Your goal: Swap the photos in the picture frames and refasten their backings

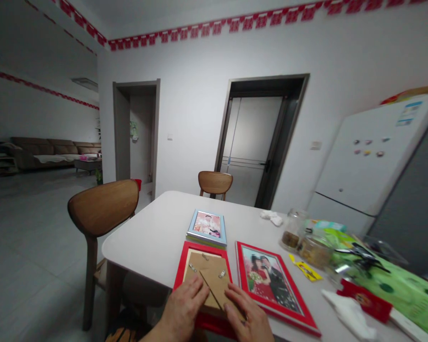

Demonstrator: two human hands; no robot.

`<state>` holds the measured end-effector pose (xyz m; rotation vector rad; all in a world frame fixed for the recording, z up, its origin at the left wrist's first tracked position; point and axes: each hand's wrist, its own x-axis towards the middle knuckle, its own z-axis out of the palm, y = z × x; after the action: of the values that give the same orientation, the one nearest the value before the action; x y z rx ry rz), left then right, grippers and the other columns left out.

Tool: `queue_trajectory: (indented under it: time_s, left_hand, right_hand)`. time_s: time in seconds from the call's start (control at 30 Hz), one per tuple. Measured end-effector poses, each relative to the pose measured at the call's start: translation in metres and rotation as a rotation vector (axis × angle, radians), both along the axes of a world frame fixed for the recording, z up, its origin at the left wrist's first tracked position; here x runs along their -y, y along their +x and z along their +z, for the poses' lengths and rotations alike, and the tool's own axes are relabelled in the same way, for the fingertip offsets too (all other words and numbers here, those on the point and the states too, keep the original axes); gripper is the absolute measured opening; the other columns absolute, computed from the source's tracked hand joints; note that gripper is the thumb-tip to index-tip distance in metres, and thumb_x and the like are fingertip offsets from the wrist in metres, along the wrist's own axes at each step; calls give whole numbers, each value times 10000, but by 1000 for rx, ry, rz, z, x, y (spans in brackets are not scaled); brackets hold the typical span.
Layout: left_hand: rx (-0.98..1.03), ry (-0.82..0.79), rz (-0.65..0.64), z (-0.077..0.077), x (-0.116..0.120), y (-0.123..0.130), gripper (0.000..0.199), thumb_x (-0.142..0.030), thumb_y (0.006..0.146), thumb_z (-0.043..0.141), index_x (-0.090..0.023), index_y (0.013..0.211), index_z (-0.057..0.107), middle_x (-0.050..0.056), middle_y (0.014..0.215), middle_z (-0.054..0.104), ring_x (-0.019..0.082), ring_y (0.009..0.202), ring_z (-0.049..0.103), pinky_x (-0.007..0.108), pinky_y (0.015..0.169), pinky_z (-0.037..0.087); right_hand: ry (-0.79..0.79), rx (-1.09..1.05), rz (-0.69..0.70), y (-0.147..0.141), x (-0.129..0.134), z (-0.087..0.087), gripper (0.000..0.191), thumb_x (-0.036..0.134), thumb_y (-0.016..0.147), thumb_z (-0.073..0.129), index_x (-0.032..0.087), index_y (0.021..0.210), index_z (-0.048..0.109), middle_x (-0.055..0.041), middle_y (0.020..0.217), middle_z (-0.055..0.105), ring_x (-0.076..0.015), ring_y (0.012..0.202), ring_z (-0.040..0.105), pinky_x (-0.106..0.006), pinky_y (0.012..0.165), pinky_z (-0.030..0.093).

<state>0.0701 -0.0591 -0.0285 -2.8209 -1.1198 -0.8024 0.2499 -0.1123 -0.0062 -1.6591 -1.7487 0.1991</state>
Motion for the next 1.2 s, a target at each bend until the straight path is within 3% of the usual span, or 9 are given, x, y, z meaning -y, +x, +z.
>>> queue_trajectory:
  time_s: [0.1, 0.3, 0.43, 0.63, 0.83, 0.97, 1.2]
  left_hand:
    - [-20, -111, -9, -7, 0, 1, 403, -175, 808, 409, -226, 1208, 399, 59, 1248, 435, 207, 1140, 393, 324, 950, 345]
    - [-20, -283, -3, 11, 1, -13, 377, -239, 767, 470, -168, 1137, 486, 88, 1217, 468, 218, 1122, 409, 334, 971, 305]
    - [44, -322, -39, 10, 2, -26, 387, -328, 726, 543, -194, 1088, 515, 70, 1202, 486, 216, 1108, 419, 377, 991, 251]
    - [67, -339, -101, 3, -2, -43, 455, -373, 676, 604, -206, 1083, 488, 61, 1225, 461, 201, 1137, 381, 401, 1014, 165]
    - [79, -366, -62, 7, -4, -44, 513, -355, 649, 627, -191, 1105, 461, 70, 1181, 495, 202, 1119, 396, 392, 1011, 160]
    - [65, -374, -34, 11, -4, -43, 596, -360, 641, 631, -153, 1158, 419, 89, 1158, 510, 200, 1086, 424, 358, 1001, 188]
    - [85, -371, 2, 13, 0, -41, 528, -370, 655, 601, -173, 1122, 452, 67, 1130, 529, 200, 1052, 448, 348, 990, 201]
  right_hand:
    - [-51, 75, 17, -1, -4, -11, 458, 479, 647, 514, 180, 978, 617, -116, 1116, 556, -239, 1016, 518, -353, 869, 423]
    - [-45, 187, 9, -13, -22, -25, 429, 424, 666, 509, 186, 1012, 596, -109, 1104, 558, -240, 1034, 485, -394, 907, 360]
    - [-32, 252, 17, -15, -24, -29, 385, 386, 726, 446, 176, 1012, 594, -111, 1076, 563, -233, 1011, 476, -387, 895, 349]
    - [-75, 306, 27, -17, -25, -21, 358, 383, 761, 401, 200, 1003, 592, -87, 1055, 561, -219, 992, 463, -345, 871, 345]
    - [-78, 418, -16, -20, -49, -9, 348, 357, 793, 347, 229, 1052, 542, -85, 1119, 507, -217, 1007, 438, -330, 845, 326]
    - [-97, 475, -66, -23, -63, -6, 303, 332, 808, 318, 201, 918, 568, -89, 979, 539, -195, 890, 468, -306, 787, 333]
    - [-93, 478, -86, -24, -67, -5, 228, 247, 792, 338, 176, 791, 555, -82, 860, 526, -179, 793, 462, -288, 733, 344]
